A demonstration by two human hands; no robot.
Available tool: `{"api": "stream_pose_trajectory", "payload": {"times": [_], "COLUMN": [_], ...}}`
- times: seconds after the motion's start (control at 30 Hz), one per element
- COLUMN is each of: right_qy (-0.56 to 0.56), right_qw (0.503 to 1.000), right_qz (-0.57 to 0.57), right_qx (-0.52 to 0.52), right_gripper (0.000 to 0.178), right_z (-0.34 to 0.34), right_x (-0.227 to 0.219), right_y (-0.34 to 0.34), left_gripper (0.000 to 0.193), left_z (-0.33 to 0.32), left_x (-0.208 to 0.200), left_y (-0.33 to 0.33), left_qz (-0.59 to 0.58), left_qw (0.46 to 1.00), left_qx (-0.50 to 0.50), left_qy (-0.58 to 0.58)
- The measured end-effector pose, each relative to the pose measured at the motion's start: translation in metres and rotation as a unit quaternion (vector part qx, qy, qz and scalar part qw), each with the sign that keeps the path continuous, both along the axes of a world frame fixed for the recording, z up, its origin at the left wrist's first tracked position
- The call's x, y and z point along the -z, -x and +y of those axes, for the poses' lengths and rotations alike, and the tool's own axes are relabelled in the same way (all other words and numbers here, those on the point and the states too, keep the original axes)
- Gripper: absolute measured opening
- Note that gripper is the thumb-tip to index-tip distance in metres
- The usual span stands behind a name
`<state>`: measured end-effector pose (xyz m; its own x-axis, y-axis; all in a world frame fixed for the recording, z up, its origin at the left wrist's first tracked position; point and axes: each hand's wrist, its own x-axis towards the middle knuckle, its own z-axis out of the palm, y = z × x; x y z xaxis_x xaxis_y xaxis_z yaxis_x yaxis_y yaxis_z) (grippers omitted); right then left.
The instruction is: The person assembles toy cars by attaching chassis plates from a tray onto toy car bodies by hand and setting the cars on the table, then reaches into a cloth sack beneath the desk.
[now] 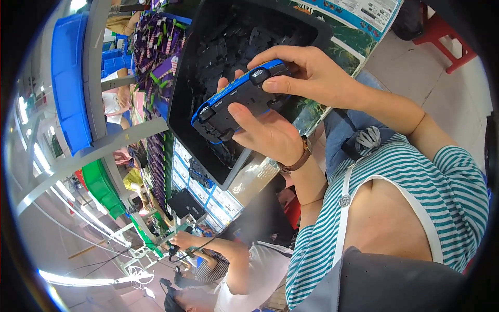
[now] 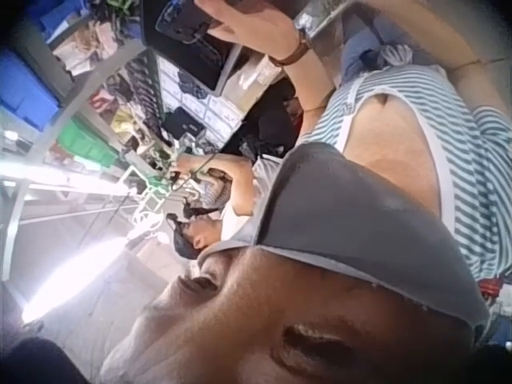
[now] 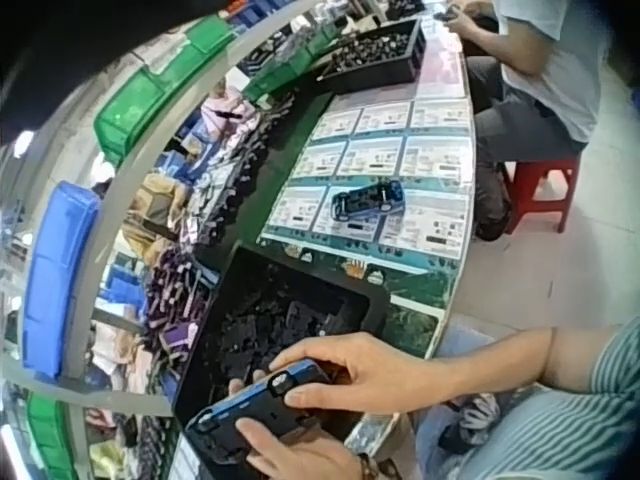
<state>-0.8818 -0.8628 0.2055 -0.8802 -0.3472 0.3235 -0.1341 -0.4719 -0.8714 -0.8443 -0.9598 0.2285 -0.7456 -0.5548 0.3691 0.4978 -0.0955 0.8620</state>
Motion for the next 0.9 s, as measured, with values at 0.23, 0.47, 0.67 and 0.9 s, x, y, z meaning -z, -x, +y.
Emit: {"api": "stream_pose_trajectory", "payload": {"times": [0.23,0.47,0.67,0.9], "right_qy": [-0.028,-0.029,-0.106,-0.041], "right_qw": [0.999,0.999,0.994,0.999], "right_qz": [-0.019,0.001,0.025,0.02], "right_qx": [-0.015,0.016,0.009,0.018], "right_gripper": [0.034,0.032,0.03,0.028], "right_z": [0.027,0.032,0.026,0.003], "right_x": [-0.005,0.001,-0.011,-0.006], "right_y": [0.013,0.021,0.017,0.012], "left_gripper": [0.056,0.051,0.052,0.056], "left_z": [0.01,0.027,0.009,-0.002], "left_x": [0.001,-0.001,-0.001,0.0], "left_y": [0.019,0.027,0.018,0.009], "left_qz": [0.002,0.006,0.002,0.021], "left_qw": [0.997,1.0,0.994,0.996], "left_qx": [0.056,-0.017,0.036,-0.003], "left_qy": [-0.053,0.003,-0.102,-0.091]}}
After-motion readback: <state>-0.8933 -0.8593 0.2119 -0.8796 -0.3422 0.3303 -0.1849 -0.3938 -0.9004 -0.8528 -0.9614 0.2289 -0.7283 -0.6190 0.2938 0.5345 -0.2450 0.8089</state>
